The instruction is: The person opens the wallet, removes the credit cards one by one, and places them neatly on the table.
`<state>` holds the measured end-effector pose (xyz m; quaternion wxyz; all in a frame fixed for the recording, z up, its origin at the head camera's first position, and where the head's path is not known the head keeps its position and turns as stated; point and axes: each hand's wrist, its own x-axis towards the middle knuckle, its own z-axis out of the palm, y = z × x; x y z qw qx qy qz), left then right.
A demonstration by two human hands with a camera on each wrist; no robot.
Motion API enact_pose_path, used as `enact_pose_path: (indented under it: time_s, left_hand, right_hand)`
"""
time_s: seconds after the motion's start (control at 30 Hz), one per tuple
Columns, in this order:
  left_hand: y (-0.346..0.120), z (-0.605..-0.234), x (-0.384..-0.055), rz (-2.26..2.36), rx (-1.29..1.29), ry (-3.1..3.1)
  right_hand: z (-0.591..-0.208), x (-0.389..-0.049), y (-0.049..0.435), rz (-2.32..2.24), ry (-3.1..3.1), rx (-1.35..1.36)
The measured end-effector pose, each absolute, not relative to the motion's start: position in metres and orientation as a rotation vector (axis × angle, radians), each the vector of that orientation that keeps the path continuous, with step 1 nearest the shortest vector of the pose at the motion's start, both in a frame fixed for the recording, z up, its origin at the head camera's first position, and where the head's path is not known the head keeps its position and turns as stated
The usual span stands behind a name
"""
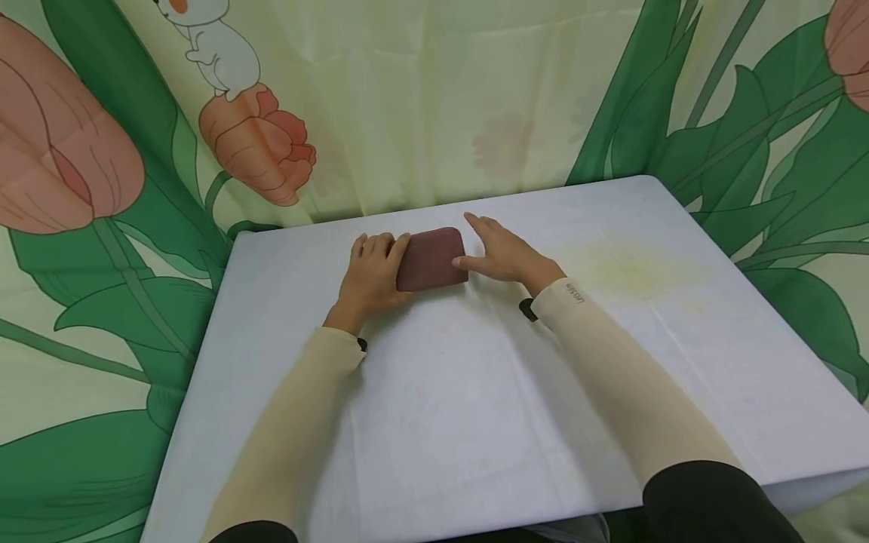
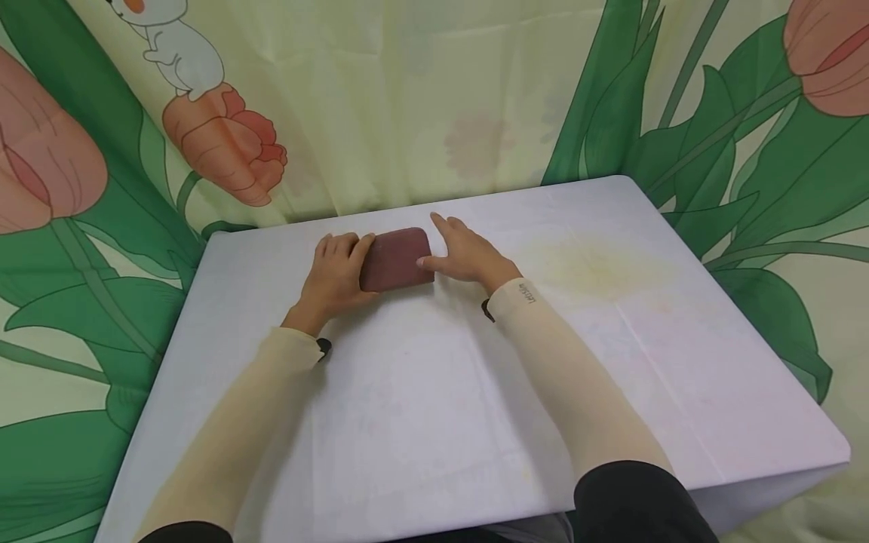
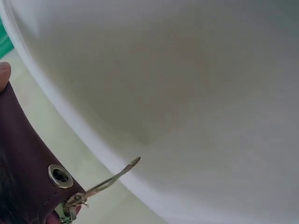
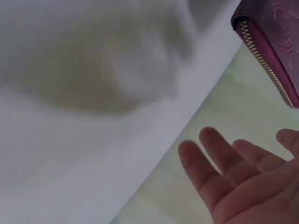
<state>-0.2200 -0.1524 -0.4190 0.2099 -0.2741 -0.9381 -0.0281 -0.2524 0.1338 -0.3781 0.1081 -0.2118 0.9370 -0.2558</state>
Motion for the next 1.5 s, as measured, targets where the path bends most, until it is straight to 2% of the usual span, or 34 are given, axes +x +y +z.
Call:
enact_pose_path:
  time_s: [0.3,0.57,0.73,0.83,1.0,1.23,1.5]
  left_hand:
    - [-0.129,-0.426,-0.219,0.064,-0.905,-2.489]
    - [-0.120,-0.428,-0.214,0.124,-0.915,-2.384]
    - [-0.120,-0.417,-0.207,0.095,-0.883,-2.517]
    - [-0.126,-0.408,-0.205,-0.084,-0.822,-2.691]
    - [-0.147,-0.397,-0.208,-0.666,-0.659,-2.940]
    - [-0.168,-0.408,-0.210,-1.380,-0.458,-3.218]
    - [-0.169,-0.412,-0.215,-1.485,-0.631,-3.231]
  right_hand:
    - [-0.376,-0.251,0.120,-0.794,2.710,-0.711]
    - [-0.375,-0.249,0.123,-0.807,2.718,-0.789]
    - [-0.375,-0.249,0.127,-0.784,2.722,-0.861]
    - [-0.374,-0.249,0.130,-0.777,2.712,-0.877]
    - [-0.372,-0.246,0.136,-0.757,2.696,-0.870]
    - [-0.371,-0.241,0.140,-0.762,2.679,-0.879]
    - [-0.369,-0.242,0.146,-0.774,2.678,-0.872]
